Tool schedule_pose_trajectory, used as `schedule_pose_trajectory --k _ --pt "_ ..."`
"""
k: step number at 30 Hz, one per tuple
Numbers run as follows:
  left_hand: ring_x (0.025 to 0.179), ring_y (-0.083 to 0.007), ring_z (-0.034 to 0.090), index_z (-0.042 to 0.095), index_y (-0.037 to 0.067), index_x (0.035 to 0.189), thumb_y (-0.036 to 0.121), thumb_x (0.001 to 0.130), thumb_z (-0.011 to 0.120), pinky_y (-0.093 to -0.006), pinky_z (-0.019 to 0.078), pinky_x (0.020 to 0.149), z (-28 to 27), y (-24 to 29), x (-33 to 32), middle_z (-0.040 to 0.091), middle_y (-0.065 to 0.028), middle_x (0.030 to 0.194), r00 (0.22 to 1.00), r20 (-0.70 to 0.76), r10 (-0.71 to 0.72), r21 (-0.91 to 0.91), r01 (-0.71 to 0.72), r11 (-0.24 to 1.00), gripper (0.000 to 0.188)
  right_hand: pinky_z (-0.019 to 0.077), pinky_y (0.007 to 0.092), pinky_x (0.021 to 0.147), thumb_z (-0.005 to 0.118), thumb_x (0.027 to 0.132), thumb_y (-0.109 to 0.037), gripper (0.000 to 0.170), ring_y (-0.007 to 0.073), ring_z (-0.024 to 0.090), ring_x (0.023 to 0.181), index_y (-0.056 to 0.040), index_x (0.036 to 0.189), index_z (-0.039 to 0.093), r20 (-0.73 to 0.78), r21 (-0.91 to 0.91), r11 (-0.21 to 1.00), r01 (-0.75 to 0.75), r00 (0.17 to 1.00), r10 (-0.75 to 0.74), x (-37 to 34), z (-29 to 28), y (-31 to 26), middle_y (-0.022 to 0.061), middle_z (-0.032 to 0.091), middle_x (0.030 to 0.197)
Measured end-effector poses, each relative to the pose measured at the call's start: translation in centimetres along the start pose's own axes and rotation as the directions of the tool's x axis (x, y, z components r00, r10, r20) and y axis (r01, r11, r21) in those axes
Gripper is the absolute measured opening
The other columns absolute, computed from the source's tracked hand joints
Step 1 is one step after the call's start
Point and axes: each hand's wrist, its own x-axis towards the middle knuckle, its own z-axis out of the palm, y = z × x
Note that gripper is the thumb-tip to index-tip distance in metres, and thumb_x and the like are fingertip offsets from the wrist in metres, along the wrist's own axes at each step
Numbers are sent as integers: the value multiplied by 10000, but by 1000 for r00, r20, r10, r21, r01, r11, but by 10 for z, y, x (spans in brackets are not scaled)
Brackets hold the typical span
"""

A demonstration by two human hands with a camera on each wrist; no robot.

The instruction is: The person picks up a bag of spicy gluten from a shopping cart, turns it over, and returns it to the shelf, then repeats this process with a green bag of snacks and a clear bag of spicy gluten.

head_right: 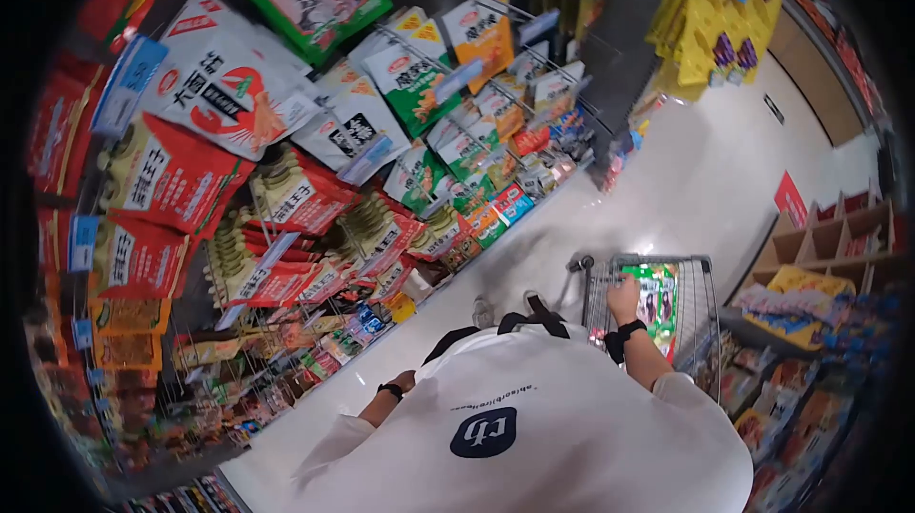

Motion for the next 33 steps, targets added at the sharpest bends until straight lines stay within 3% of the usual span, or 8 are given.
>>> schedule_pose_trajectory --k 7,9,10,11,13,17,26,33 --pt "624 -198 644 565 22 1089 216 908 508 -310 510 581 -88 -17 106 670 -107 782 952 -289 101 -315 -194 929 272 381 557 942 653 759 -414 622 376 461 1197 -59 1226 447 32 -357 617 -701 651 759 -159 -45 5 216 473 1265" --pt "614 -194 639 564 27 1088 216 905 512 -309 504 557 -112 -42 154 666 -100 774 971 -222 88 -305 -154 940 268 425 537 911 590 812 -522 645 397 541 1105 -58 1240 455 -61 -161 590 -791 605 794 -212 -28 31 224 556 1185" --pt "579 -193 619 593 38 1013 167 886 520 -307 475 509 -148 -55 206 654 -85 758 969 232 85 -677 98 729 195 438 526 891 507 875 -514 562 411 566 1051 -63 1210 500 -104 -62 600 -797 603 791 -235 -25 34 235 590 1123" --pt "579 -193 619 593 38 1013 167 886 520 -307 475 509 -148 -33 213 654 -85 758 952 297 72 -611 131 781 195 436 508 897 468 903 -505 534 416 562 1054 -46 1167 536 -86 -87 569 -817 576 813 -278 -34 29 255 591 1107" --pt "583 -187 605 616 46 911 133 863 530 -291 452 502 -164 21 195 635 -72 735 947 -187 263 58 -256 965 131 443 487 884 386 957 -456 502 423 569 1015 -20 1043 619 -97 -181 595 -783 617 781 -313 -43 17 254 617 1052" --pt "663 -172 620 631 19 897 146 856 520 -296 466 538 -151 78 175 638 -84 749 938 -106 329 -111 -340 934 174 460 510 818 363 976 -359 458 428 587 926 -10 929 656 -195 -197 541 -818 574 796 -362 -52 19 257 636 978" --pt "675 -160 625 637 -4 960 161 879 490 -305 501 589 -123 202 174 647 -88 770 933 308 186 499 -324 804 235 502 450 804 459 840 -258 318 384 636 884 -58 925 691 -7 180 466 -866 473 881 -364 -47 47 209 670 901" --pt "662 -132 625 580 -29 1000 191 941 511 -261 483 544 -98 336 191 635 -76 744 914 176 365 347 -404 846 238 509 435 790 531 798 -205 258 381 643 857 -37 900 697 35 334 430 -839 467 884 -356 -24 82 224 667 885"
